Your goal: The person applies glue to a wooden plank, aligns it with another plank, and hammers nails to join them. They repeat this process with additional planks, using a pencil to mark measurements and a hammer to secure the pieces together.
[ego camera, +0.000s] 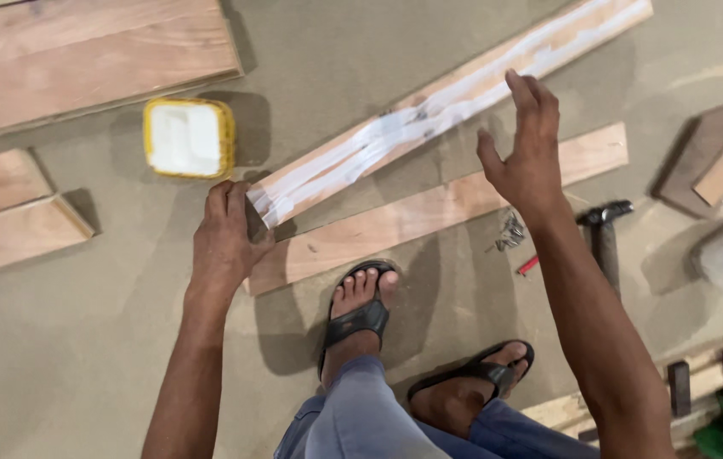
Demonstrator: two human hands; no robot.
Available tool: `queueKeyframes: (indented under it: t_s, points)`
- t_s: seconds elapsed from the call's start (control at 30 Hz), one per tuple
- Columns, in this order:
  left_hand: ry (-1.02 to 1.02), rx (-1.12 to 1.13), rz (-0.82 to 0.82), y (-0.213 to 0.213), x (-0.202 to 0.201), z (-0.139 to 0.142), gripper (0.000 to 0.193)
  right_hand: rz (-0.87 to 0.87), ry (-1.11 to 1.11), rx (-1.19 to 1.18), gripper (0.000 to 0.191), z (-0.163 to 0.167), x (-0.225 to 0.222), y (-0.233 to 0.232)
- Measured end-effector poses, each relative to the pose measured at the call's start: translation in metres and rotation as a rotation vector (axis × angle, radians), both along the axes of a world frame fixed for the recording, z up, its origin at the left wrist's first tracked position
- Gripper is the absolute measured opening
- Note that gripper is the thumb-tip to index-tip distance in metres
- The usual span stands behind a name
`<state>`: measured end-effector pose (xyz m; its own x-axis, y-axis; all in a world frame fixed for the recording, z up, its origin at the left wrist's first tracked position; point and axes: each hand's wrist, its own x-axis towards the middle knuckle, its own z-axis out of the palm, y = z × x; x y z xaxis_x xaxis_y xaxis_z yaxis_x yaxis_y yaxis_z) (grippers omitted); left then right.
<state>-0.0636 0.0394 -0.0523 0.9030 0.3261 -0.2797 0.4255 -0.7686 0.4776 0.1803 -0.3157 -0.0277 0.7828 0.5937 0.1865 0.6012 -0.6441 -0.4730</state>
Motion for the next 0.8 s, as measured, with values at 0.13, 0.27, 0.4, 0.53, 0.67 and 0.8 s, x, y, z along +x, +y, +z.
queueKeyframes:
  t_s: [0.13,0.27,0.4,0.53,0.67,0.8]
  points:
    - [0.078,0.128,0.06,0.024,-0.032,-0.019,0.087,0.015,0.045,0.07,0.079,-0.012,-0.01,0.012]
    - [0.166,0.179,0.125,0.07,-0.053,-0.029,0.089,0.022,0.097,0.099,0.077,-0.022,-0.015,0.019]
    - [-0.039,0.101,0.331,0.091,-0.054,-0.052,0.126,-0.026,0.089,0.083,0.077,-0.028,-0.023,0.032]
    - [-0.566,-0.051,0.415,0.07,-0.027,-0.085,0.145,-0.048,0.063,0.152,0.075,-0.026,-0.028,0.035]
    - [-0.564,-0.025,0.455,0.061,-0.006,-0.075,0.136,-0.179,0.059,0.151,0.074,-0.025,-0.023,0.001]
    - [-0.574,-0.059,0.461,0.05,0.016,-0.022,0.125,-0.493,0.014,0.213,0.069,-0.038,0.001,-0.075]
